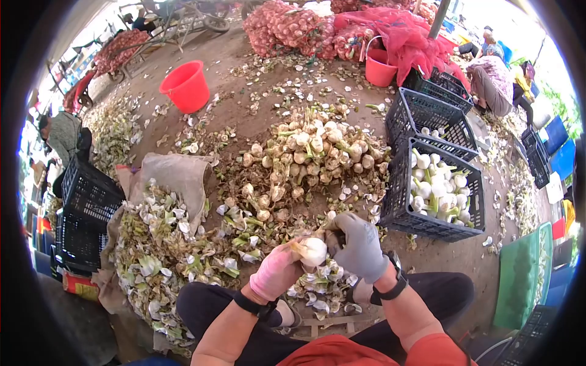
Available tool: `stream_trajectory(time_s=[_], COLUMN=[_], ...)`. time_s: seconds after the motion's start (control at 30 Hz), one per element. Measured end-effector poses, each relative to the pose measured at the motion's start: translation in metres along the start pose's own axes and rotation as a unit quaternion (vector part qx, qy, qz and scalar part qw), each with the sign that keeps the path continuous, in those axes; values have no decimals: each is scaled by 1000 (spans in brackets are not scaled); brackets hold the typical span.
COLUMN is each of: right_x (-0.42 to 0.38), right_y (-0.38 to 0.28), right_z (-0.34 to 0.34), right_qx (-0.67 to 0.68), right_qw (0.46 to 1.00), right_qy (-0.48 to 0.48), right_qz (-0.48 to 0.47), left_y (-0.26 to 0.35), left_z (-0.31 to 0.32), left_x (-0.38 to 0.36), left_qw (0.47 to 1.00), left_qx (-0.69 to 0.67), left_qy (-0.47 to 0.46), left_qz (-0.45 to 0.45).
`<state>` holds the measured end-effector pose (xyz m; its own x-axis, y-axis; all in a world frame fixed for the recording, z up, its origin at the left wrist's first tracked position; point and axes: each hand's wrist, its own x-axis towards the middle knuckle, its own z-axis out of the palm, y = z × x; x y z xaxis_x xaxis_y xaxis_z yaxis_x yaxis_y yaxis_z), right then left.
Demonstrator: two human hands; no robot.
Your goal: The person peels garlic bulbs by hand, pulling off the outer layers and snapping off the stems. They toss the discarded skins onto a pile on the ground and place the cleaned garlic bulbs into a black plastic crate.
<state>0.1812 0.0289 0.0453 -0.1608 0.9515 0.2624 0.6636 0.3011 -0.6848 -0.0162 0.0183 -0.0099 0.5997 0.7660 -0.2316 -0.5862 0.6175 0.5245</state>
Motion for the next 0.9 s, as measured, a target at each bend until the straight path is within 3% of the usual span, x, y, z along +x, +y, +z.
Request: stream_trajectory(time_s=[0.07,0.13,0.2,0.23,0.27,0.3,0.4,0.47,0.53,0.9], right_x=[4,5,-1,-6,-11,-14,-11,-5,1,-2], right_y=[21,55,70,68,58,45,12,-3,-10,-16], right_z=[13,30,33,32,28,15,-6,-16,-17,-14], right_qx=[0,-77,-65,18,102,209,329,294,171,-47], right_qw=[1000,994,994,999,995,973,937,948,980,989], right_qy=[21,-29,-61,-31,-1,-48,-57,-78,-72,-124], right_qz=[5,75,64,31,3,82,108,96,-66,-63], left_y=[0,4,8,6,9,11,16,17,18,17], left_z=[-1,5,9,11,20,18,23,25,24,24], left_x=[-2,-6,-6,-10,-13,-12,-12,-11,-9,-12], left_qw=[998,997,999,999,1000,1000,999,997,994,991], left_qx=[-50,-56,-26,-3,-14,-12,30,67,94,97], left_qy=[-31,2,-24,-44,10,11,16,20,38,97], left_qz=[-28,-54,-15,17,17,3,2,16,28,0])
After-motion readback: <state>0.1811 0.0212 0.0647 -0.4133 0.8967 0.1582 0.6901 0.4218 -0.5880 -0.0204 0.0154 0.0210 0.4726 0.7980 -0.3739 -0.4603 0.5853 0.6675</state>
